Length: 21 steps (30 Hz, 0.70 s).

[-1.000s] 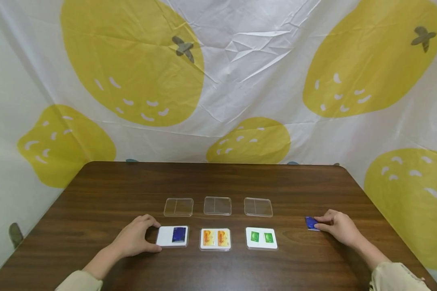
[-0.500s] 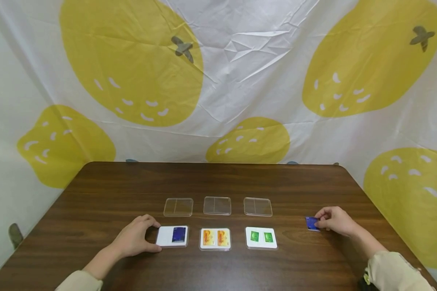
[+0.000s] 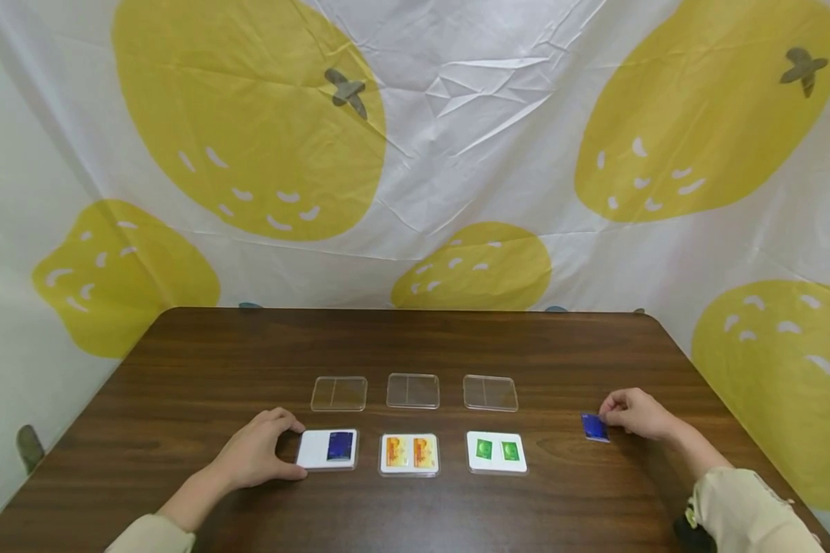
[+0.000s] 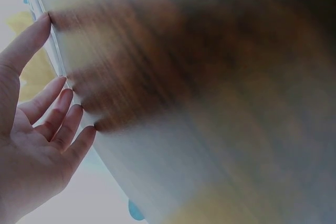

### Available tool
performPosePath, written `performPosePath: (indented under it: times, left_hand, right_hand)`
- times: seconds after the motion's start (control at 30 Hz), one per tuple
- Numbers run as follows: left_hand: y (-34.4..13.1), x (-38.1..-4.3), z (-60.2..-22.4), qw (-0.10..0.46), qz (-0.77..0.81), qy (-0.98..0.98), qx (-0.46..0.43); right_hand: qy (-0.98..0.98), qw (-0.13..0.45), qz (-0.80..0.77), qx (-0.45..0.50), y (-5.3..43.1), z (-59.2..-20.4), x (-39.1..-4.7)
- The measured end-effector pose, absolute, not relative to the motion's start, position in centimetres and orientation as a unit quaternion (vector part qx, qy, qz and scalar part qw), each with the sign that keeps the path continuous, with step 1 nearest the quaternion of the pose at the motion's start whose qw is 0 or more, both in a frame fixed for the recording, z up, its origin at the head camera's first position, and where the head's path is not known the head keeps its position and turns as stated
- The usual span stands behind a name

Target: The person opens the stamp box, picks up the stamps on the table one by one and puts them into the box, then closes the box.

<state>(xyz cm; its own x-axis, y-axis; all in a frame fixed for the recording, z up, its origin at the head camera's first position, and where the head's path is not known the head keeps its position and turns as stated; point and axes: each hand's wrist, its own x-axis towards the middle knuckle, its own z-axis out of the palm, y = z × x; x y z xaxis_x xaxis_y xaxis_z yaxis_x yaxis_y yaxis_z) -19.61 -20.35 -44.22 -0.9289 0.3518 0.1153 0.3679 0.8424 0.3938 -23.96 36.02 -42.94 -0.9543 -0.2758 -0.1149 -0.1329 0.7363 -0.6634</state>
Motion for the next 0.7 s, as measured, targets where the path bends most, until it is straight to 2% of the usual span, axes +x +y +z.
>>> performPosePath:
  times: [0.23, 0.33, 0.7]
  left_hand:
    - [-20.4, -19.7, -44.2, 0.015, -0.208, -0.960, -0.185]
    - [-20.4, -19.7, -44.2, 0.015, -0.209, -0.960, -0.185]
    - [-20.4, -19.7, -44.3, 0.018, -0.205, -0.960, -0.189]
  right_hand:
    - [0.889, 0.195, -0.406, -0.086, 36.6, -42.4, -24.5]
    - [0.878, 0.218, -0.418, -0.085, 36.6, -41.9, -24.5]
    - [0.867, 0.240, -0.425, -0.097, 34.7, -39.7, -24.6]
